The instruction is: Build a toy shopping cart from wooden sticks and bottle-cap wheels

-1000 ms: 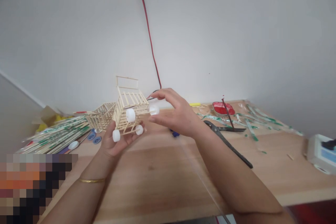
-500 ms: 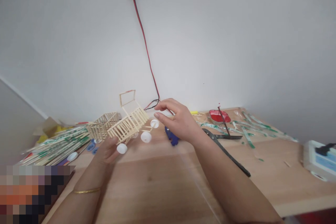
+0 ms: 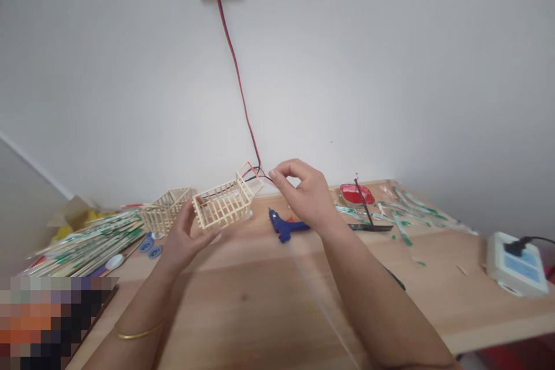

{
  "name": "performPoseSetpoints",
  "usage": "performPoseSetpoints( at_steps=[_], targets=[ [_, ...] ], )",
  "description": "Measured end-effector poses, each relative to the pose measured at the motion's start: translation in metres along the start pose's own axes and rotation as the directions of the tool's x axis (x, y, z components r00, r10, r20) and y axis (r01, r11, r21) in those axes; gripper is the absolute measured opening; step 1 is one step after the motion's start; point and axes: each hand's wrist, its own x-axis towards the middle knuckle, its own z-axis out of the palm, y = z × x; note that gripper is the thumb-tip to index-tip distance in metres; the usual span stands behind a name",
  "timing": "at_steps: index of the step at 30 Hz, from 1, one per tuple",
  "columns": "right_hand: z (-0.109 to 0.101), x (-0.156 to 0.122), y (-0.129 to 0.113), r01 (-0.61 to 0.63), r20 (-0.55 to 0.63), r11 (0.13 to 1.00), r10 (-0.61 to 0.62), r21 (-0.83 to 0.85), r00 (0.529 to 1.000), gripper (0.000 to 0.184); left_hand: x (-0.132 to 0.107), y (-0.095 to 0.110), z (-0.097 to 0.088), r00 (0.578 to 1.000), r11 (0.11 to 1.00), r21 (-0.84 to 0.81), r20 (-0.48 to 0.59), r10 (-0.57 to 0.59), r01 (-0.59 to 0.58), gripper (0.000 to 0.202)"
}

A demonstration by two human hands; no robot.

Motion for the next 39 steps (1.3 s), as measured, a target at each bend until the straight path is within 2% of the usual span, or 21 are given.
performPoseSetpoints(
  at_steps=[3, 6, 8, 11, 15, 18, 21, 27, 33, 36, 39],
  targets=[
    [-0.003, 0.002, 0.007, -0.11, 0.044, 0.984, 0.105, 0.14, 0.994, 0.027, -0.002, 0.001, 0.001, 0.999, 1.0, -0.015, 0.032, 0.011, -0.011, 0.08],
    [-0.005, 0.006, 0.019, -0.178, 0.189, 0.944, 0.128, 0.279, 0.974, 0.033, -0.004, 0.003, 0.002, 0.994, 0.995, -0.103, 0.107, -0.004, 0.016, 0.069],
    [-0.003, 0.007, 0.027, -0.206, 0.324, 0.949, 0.121, 0.241, 0.938, 0.046, -0.004, 0.003, 0.002, 0.991, 0.987, -0.159, 0.132, -0.018, 0.039, 0.066],
    [0.003, 0.005, 0.034, -0.225, 0.49, 0.967, 0.141, 0.117, 0.86, 0.062, -0.005, 0.001, 0.002, 0.988, 0.969, -0.227, 0.14, -0.065, 0.096, 0.07],
    [0.015, -0.002, 0.037, -0.216, 0.603, 0.976, 0.169, 0.005, 0.78, 0.085, -0.005, -0.008, -0.001, 0.984, 0.95, -0.28, 0.144, -0.104, 0.141, 0.069],
    [0.024, -0.007, 0.037, -0.203, 0.641, 0.979, 0.162, -0.01, 0.75, 0.097, -0.004, -0.014, -0.005, 0.984, 0.943, -0.295, 0.136, -0.117, 0.153, 0.062],
    [0.034, -0.01, 0.038, -0.201, 0.659, 0.979, 0.125, 0.042, 0.742, 0.093, -0.003, -0.015, -0.007, 0.983, 0.941, -0.303, 0.148, -0.108, 0.149, 0.058],
    [0.045, -0.017, 0.035, -0.286, 0.669, 0.954, 0.155, 0.089, 0.727, 0.088, -0.003, -0.007, -0.005, 0.977, 0.935, -0.327, 0.201, -0.07, 0.134, 0.062],
    [0.054, -0.02, 0.027, -0.367, 0.68, 0.915, 0.161, 0.17, 0.716, 0.068, -0.003, 0.0, -0.005, 0.978, 0.948, -0.291, 0.195, -0.073, 0.129, 0.064],
    [0.06, -0.023, 0.028, -0.438, 0.686, 0.865, 0.164, 0.246, 0.709, 0.061, -0.003, 0.004, -0.005, 0.976, 0.95, -0.282, 0.205, -0.079, 0.137, 0.068],
    [0.065, -0.026, 0.034, -0.536, 0.703, 0.766, 0.159, 0.355, 0.693, 0.059, -0.002, 0.006, -0.005, 0.977, 0.93, -0.331, 0.187, -0.103, 0.162, 0.081]
  ],
)
